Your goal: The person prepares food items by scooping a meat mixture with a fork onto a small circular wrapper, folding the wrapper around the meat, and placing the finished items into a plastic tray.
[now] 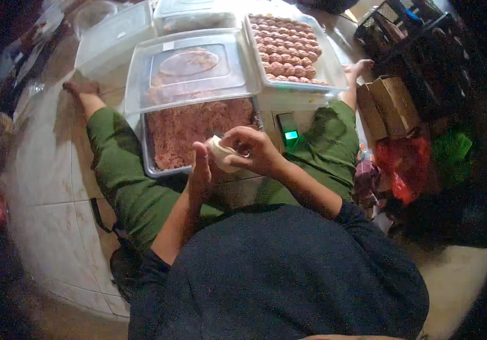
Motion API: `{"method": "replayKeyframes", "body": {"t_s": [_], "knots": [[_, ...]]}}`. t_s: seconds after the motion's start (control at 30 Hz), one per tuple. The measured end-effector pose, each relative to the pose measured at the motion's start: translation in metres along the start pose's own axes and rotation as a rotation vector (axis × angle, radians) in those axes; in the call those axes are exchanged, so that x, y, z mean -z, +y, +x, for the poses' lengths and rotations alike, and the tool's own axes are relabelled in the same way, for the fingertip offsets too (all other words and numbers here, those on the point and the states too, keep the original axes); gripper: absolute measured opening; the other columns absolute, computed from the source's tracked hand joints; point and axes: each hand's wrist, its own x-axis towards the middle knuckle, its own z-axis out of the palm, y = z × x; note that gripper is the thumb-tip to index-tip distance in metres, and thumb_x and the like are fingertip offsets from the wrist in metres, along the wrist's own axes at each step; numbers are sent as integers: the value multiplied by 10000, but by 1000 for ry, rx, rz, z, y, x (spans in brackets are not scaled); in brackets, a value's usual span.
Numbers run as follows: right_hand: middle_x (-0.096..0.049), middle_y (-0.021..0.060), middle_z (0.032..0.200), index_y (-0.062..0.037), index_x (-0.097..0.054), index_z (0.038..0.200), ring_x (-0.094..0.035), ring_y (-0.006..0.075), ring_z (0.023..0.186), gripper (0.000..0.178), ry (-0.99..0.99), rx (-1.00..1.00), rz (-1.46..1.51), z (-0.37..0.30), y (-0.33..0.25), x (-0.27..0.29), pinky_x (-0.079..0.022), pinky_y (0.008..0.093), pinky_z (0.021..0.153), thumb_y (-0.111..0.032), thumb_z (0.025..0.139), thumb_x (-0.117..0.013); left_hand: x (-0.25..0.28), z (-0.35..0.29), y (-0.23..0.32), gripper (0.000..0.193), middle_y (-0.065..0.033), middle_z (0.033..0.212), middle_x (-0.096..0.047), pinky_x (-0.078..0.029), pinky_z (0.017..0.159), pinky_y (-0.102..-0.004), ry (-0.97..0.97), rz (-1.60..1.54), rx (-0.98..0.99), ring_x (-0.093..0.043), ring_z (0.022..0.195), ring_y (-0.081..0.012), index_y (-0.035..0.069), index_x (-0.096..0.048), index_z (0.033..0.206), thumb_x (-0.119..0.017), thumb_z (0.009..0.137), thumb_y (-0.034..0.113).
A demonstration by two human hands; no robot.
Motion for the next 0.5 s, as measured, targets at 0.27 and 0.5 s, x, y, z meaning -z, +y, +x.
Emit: {"method": "replayKeyframes", "body": {"t_s": [0.27,0.5], "knots": [[-598,21,805,-16,-567,906,-544,86,741,112,292,-266,371,6,24,17,-455,232,685,-114,851,-565,11,2,14,69,-2,854,-537,-430,712,-238,16,418,-184,-504,788,-82,65,-501,913,-541,856,71],[-605,46,916,-48,-545,1035,-570,118,826,192,307,-325,129,-4,56,107,-478,270,738,-124,859,-552,53,-23,66,344,-105,1046,-485,-463,835,-358,611,691,-359,-503,969,-222,-15,-425,1120,-553,861,171]]}}
